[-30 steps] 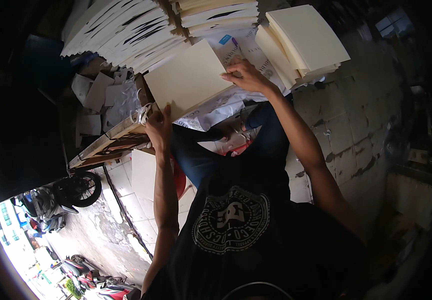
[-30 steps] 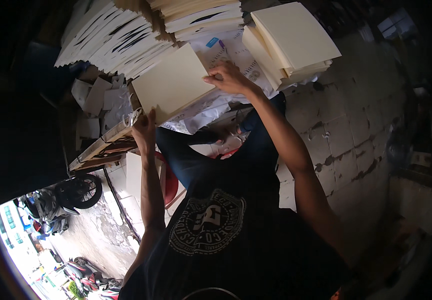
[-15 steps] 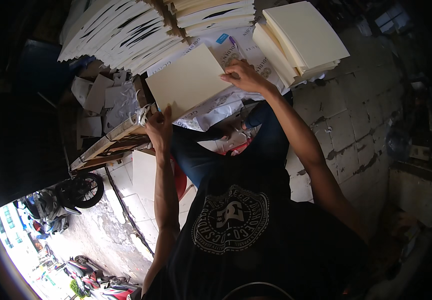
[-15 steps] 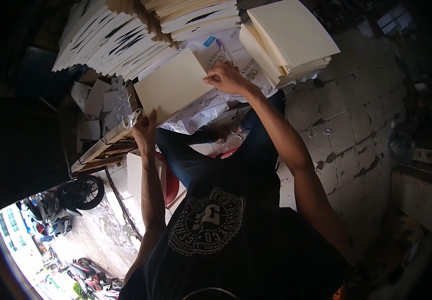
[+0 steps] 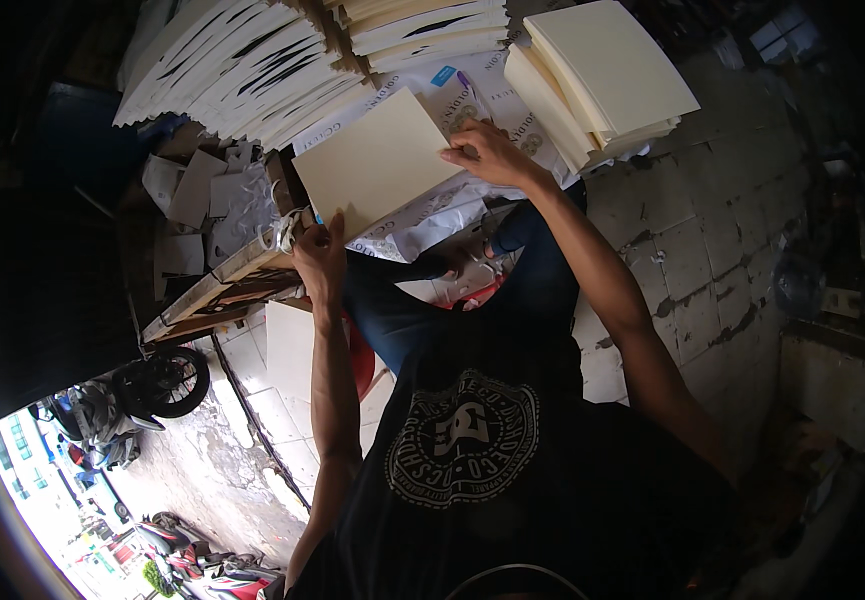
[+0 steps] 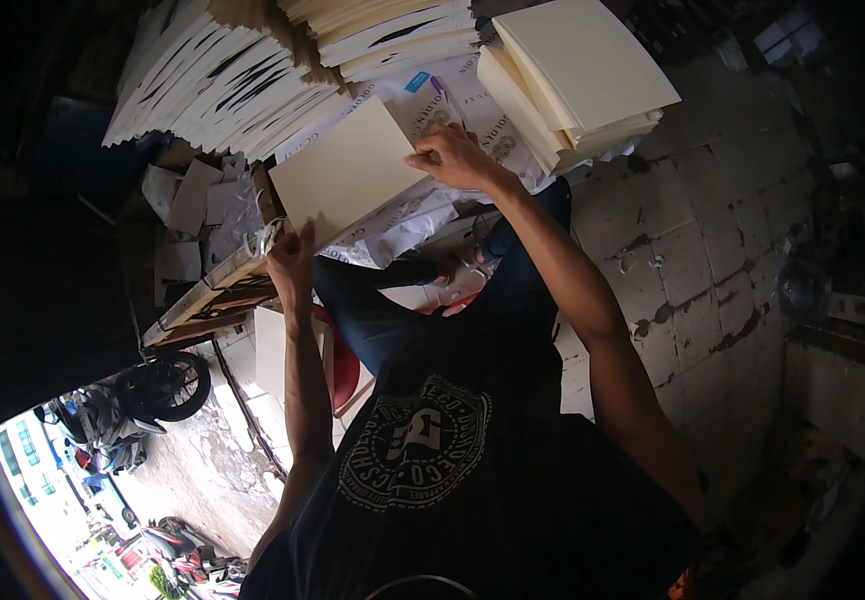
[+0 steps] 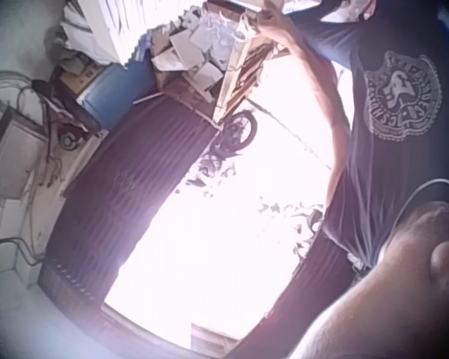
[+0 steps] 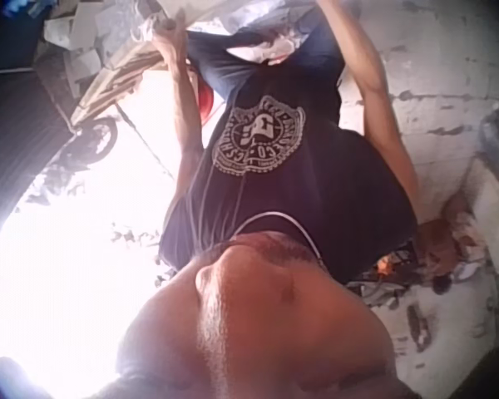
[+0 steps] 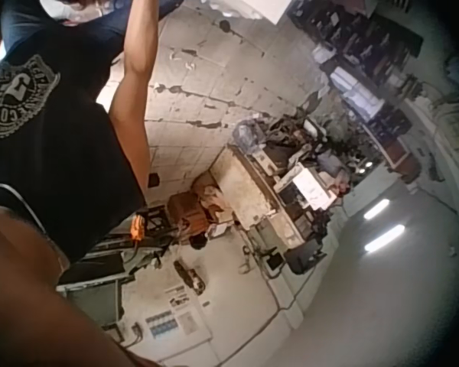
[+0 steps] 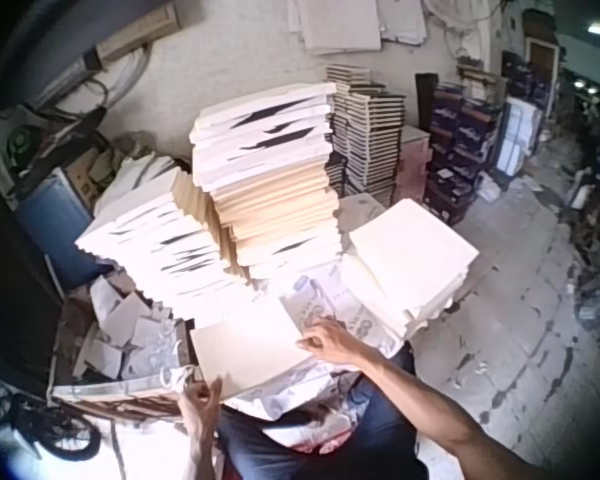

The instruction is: The person folds sheets of paper in half by hand and stacks the folded papers onto a stool.

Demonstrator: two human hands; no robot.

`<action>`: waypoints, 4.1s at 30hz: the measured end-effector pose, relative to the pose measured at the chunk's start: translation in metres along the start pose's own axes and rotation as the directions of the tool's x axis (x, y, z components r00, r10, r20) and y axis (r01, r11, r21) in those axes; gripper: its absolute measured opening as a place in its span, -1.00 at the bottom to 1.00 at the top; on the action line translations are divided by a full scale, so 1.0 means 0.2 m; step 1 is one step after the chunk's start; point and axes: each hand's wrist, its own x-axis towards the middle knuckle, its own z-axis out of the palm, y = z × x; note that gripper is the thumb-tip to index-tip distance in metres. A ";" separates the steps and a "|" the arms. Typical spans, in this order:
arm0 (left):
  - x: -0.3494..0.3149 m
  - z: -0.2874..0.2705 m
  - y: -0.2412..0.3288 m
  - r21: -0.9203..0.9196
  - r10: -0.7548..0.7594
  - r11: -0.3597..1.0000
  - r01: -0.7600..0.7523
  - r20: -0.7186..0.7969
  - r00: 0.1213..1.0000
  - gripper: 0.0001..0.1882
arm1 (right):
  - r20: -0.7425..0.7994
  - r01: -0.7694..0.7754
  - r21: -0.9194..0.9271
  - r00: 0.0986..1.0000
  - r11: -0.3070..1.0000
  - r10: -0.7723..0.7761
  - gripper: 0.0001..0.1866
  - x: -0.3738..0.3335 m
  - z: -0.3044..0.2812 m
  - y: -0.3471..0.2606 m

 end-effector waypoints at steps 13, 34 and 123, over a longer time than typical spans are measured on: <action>-0.01 -0.01 0.02 -0.033 -0.023 0.999 0.023 -0.002 1.000 -0.42 | 0.005 -0.011 -0.011 1.000 1.000 0.011 -0.65 0.00 0.00 0.00; -0.13 -0.10 -0.10 -0.163 -0.051 0.985 0.059 0.049 0.997 -0.63 | -0.052 0.061 0.027 0.997 0.998 -0.059 -0.61 -0.02 0.03 0.03; -0.50 0.20 0.52 -0.421 0.639 0.700 -0.577 0.007 0.770 -0.66 | -0.176 -0.147 0.594 0.936 0.791 0.306 -0.79 -0.77 -0.04 -0.65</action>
